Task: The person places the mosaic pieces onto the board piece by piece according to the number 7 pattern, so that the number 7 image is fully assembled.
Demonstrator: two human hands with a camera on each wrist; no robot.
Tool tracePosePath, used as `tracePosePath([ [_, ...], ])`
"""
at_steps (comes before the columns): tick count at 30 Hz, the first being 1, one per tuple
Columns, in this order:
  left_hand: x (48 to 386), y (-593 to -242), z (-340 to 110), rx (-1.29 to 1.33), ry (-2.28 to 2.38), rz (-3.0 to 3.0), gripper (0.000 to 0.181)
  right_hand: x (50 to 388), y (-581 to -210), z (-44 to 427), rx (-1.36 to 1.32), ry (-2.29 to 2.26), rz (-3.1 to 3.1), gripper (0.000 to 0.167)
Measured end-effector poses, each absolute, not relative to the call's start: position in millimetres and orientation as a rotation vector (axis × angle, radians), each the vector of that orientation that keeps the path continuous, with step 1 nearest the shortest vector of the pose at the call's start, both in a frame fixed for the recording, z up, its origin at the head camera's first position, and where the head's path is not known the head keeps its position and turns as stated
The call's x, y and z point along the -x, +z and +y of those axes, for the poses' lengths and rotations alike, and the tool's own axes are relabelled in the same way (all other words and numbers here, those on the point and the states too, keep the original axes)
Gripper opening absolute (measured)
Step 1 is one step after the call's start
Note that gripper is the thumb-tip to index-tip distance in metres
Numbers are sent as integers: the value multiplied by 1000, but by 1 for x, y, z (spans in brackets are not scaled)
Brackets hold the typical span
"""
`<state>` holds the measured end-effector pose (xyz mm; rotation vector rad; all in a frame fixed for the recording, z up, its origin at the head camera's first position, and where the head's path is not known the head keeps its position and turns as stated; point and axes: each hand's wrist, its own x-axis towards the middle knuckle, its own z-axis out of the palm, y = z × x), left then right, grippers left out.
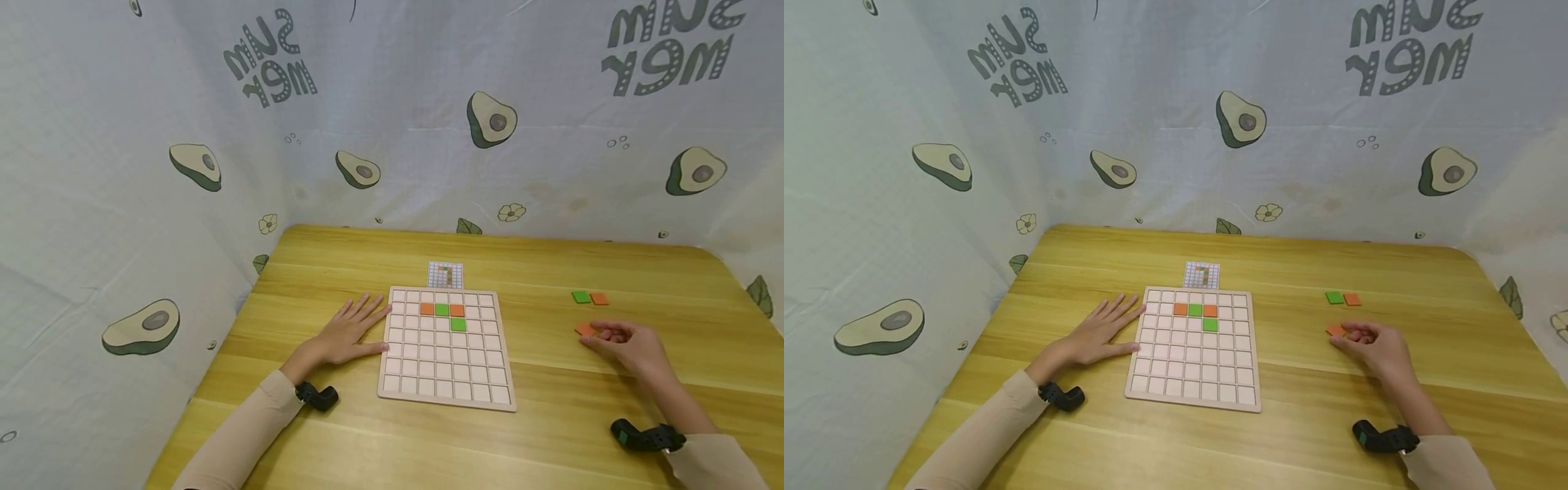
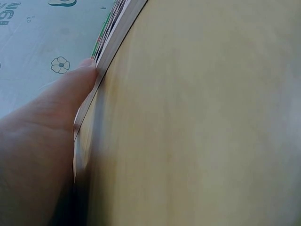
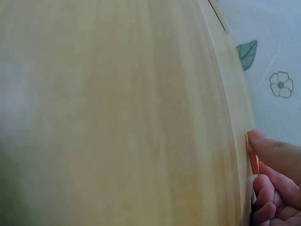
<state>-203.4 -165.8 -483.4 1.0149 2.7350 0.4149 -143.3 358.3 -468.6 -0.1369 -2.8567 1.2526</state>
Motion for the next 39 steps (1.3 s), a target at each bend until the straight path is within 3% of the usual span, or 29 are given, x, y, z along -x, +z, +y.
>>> tracePosePath([
  [16, 204, -483, -165, -1020, 405, 2735, 80, 149, -470, 358, 97, 1082, -2880, 47],
  [26, 204, -482, -165, -1016, 429, 2726, 80, 149, -467, 357, 68, 1149, -2876, 48],
  [39, 203, -482, -165, -1019, 453, 2728, 79, 146, -443, 334, -72, 1169, -2836, 41],
])
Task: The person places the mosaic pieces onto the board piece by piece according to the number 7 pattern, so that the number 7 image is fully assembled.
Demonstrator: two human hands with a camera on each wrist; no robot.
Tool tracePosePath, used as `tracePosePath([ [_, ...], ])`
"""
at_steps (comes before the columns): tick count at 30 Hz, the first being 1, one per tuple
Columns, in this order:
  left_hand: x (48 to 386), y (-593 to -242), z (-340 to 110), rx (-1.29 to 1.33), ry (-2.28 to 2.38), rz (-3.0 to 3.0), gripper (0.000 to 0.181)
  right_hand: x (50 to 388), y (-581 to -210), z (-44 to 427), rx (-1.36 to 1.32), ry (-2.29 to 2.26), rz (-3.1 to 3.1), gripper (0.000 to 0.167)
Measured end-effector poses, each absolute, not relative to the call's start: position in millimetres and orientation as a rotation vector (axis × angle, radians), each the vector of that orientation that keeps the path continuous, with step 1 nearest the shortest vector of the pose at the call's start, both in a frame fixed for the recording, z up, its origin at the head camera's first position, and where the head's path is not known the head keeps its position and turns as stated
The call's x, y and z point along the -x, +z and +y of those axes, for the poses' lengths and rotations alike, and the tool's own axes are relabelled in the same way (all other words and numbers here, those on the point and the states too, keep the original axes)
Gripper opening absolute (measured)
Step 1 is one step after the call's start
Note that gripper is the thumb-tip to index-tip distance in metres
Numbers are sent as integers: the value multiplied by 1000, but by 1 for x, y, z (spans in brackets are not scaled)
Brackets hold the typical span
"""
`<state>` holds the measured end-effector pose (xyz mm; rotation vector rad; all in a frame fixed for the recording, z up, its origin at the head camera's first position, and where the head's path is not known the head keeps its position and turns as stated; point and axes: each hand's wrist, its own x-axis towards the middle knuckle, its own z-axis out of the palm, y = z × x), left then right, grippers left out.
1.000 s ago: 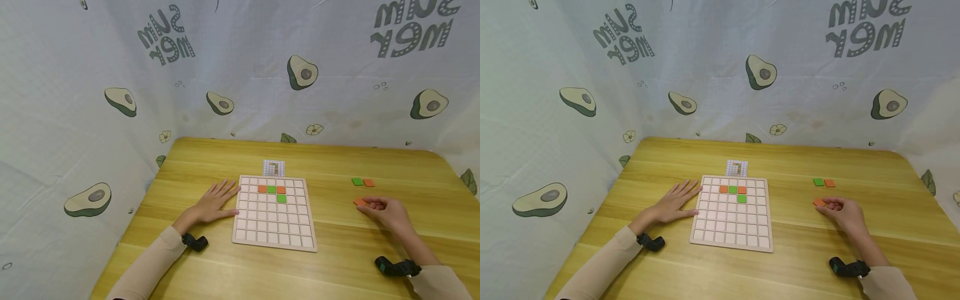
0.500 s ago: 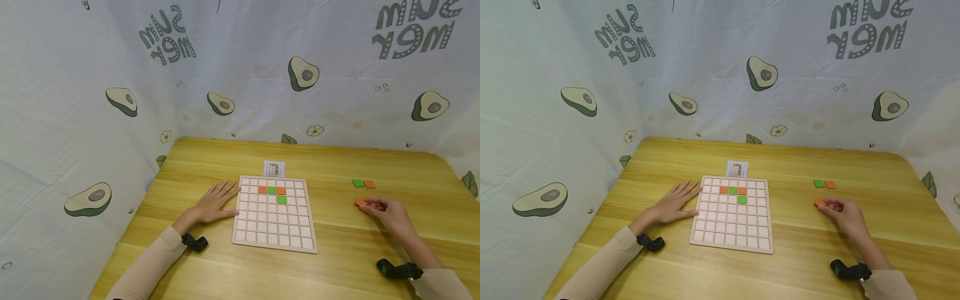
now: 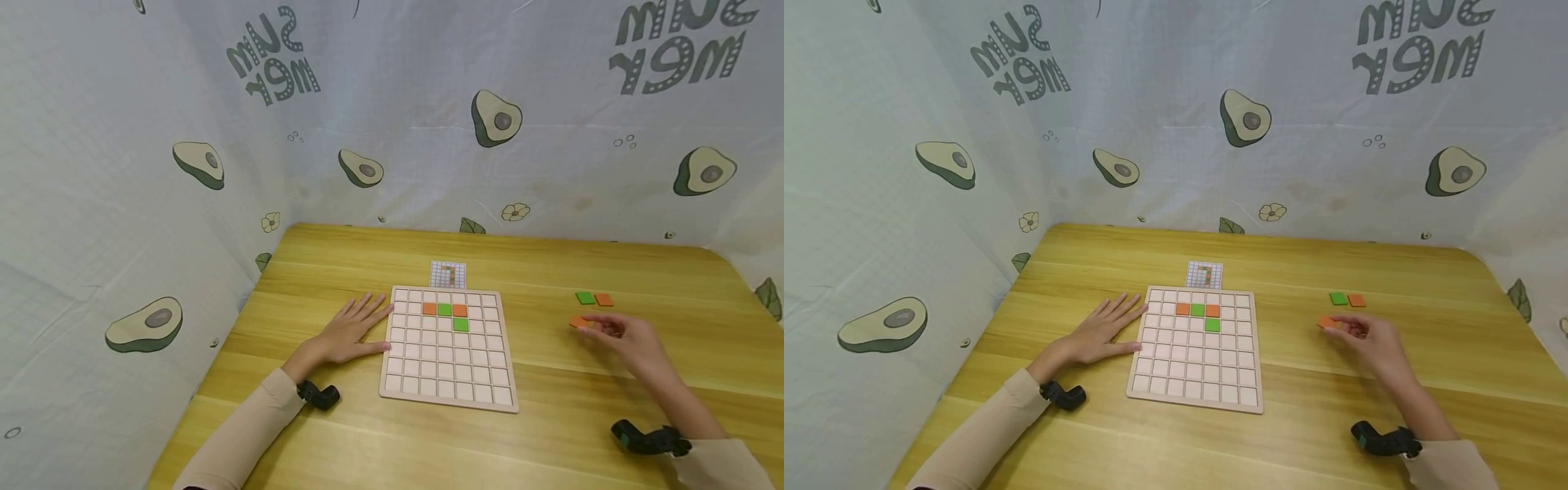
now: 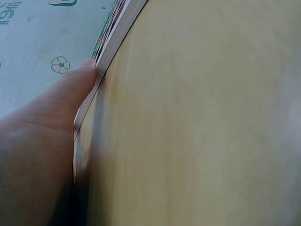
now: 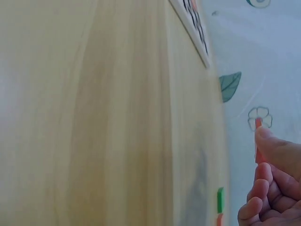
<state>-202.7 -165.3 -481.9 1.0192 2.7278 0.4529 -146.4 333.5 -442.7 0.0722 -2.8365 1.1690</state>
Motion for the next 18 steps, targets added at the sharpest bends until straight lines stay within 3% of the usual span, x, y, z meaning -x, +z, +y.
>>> tracePosePath([
  [7, 202, -482, -165, -1026, 442, 2736, 79, 148, -434, 313, -187, 1131, -2802, 32],
  [18, 203, -484, -166, -1020, 452, 2735, 79, 153, -427, 282, -256, 1200, -2817, 35],
])
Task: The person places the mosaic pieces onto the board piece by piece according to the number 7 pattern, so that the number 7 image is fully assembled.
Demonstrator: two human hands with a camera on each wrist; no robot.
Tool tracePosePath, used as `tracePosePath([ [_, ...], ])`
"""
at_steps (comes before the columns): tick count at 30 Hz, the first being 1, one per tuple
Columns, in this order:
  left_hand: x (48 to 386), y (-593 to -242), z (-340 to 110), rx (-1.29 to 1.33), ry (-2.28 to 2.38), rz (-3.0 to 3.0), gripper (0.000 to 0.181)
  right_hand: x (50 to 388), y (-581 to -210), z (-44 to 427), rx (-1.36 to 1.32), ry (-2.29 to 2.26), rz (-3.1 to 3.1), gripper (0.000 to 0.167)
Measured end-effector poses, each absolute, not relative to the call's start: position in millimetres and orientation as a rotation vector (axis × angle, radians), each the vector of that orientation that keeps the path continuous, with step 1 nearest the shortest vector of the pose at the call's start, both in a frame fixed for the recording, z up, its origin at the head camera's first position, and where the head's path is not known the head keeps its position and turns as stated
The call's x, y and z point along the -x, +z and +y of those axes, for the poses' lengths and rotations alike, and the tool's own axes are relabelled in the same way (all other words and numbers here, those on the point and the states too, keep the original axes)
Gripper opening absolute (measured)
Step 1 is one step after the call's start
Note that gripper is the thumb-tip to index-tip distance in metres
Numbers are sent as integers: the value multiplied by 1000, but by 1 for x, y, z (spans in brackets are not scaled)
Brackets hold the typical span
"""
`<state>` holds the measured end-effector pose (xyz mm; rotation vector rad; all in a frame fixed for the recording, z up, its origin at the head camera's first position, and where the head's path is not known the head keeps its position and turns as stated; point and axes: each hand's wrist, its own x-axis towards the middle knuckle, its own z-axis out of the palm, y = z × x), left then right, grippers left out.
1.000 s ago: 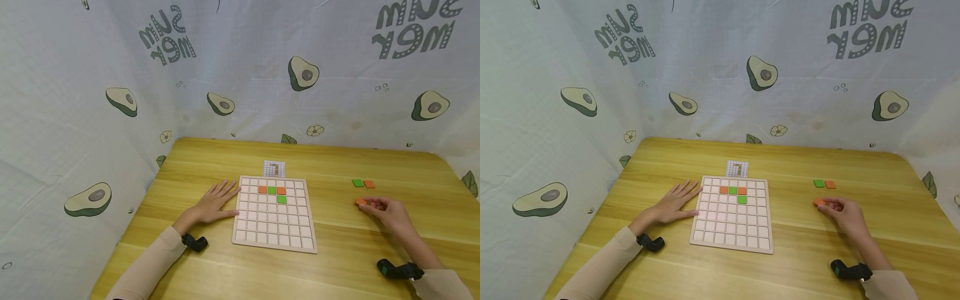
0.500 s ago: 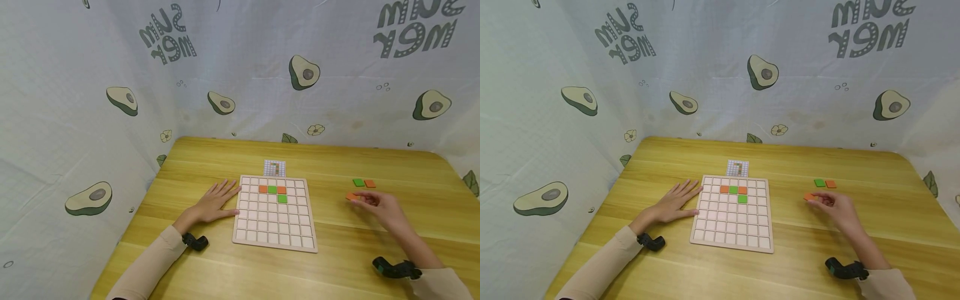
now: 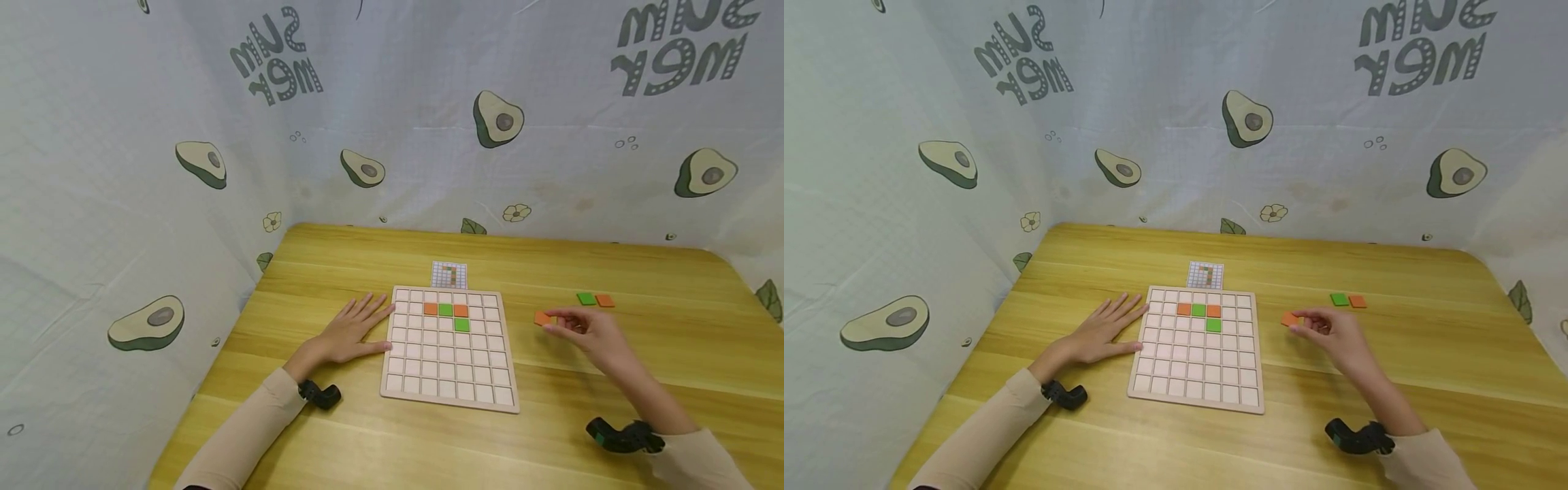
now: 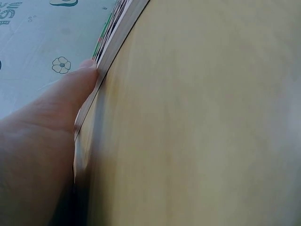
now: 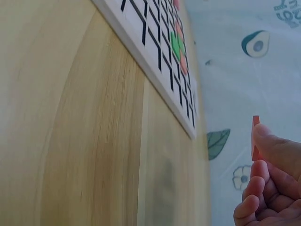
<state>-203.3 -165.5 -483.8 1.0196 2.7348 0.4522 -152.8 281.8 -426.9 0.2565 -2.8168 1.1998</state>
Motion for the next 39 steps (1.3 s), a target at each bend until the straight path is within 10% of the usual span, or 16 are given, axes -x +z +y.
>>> tracePosePath([
  [39, 206, -486, -165, -1039, 465, 2740, 81, 161, -452, 188, -476, 1457, -2794, 21],
])
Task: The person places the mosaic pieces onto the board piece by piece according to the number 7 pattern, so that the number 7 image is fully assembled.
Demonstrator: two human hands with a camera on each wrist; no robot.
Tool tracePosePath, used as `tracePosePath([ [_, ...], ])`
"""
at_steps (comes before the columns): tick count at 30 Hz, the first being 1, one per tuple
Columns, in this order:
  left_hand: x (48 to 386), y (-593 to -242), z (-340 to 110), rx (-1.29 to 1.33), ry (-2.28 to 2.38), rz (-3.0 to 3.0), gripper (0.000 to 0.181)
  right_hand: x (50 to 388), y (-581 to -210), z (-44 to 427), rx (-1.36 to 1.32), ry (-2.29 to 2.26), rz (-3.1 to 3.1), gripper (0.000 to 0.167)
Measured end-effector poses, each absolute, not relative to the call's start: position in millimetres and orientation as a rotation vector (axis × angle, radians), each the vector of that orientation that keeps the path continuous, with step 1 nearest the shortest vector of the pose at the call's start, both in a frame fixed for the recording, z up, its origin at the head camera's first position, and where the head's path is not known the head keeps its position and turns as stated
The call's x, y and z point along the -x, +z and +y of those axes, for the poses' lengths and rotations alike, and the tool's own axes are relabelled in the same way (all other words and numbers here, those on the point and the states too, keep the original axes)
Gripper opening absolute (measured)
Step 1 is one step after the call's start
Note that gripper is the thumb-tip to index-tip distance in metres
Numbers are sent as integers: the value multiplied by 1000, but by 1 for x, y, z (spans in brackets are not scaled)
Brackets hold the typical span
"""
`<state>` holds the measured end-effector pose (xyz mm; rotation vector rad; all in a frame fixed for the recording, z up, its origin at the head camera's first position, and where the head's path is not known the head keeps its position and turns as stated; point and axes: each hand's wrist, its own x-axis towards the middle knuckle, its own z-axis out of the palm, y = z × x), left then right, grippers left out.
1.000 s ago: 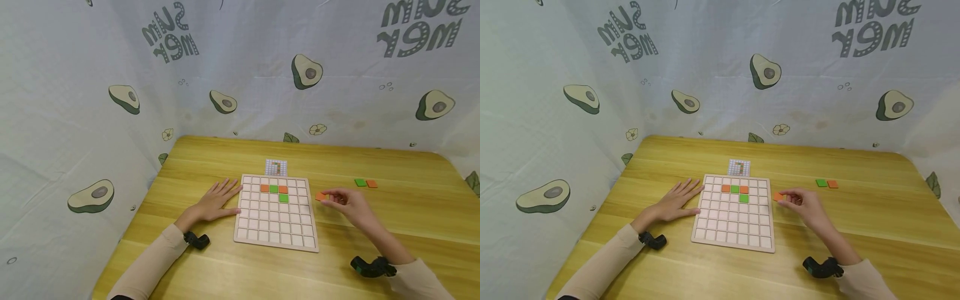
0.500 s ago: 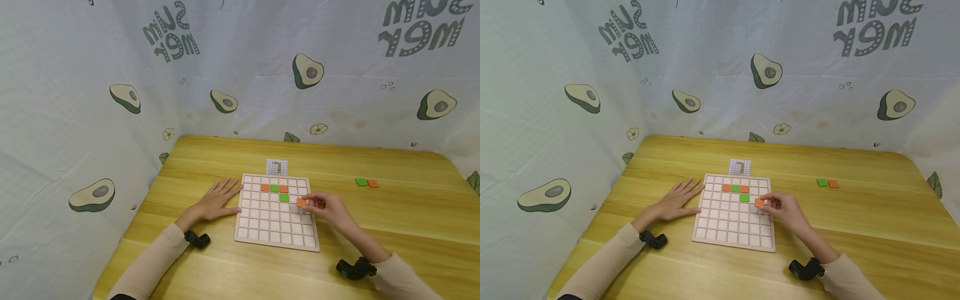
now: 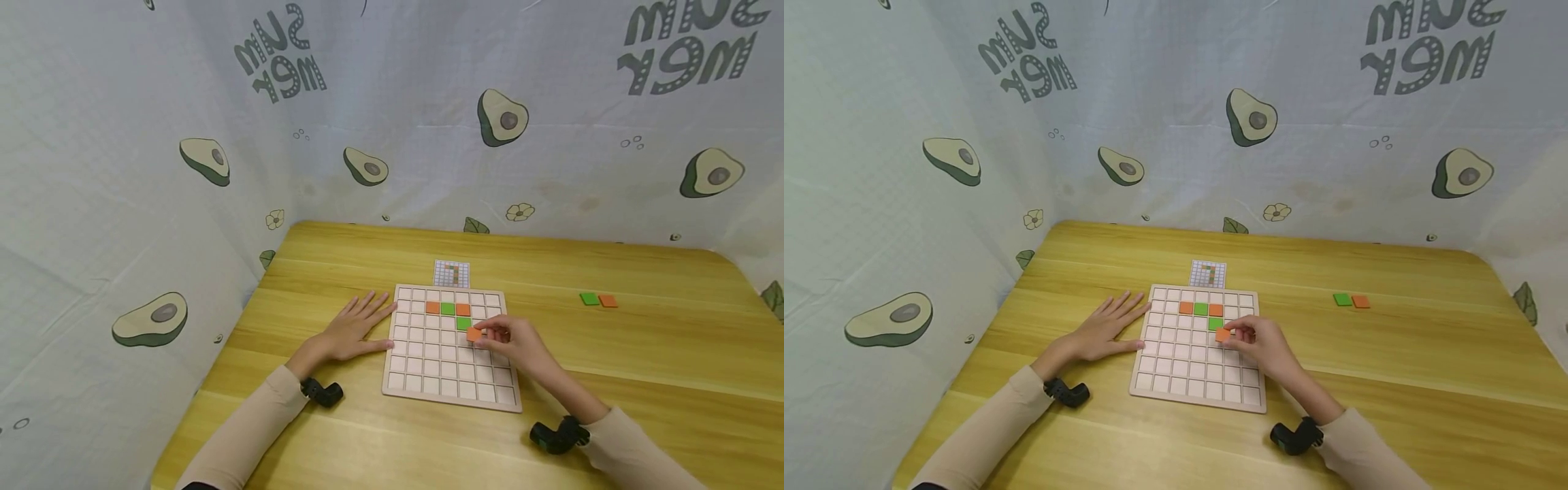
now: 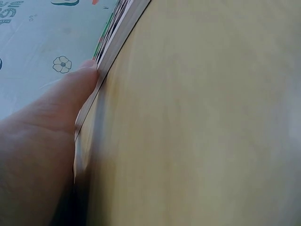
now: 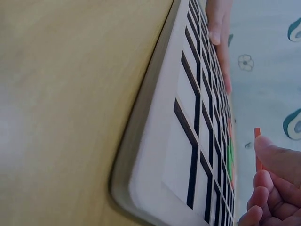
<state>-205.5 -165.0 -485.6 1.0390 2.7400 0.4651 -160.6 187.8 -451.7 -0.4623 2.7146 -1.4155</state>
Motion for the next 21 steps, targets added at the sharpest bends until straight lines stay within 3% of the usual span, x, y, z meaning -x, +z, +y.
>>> tracePosePath([
  [21, 204, -484, -165, -1011, 446, 2732, 79, 167, -461, 176, 483, -1363, 2700, 18],
])
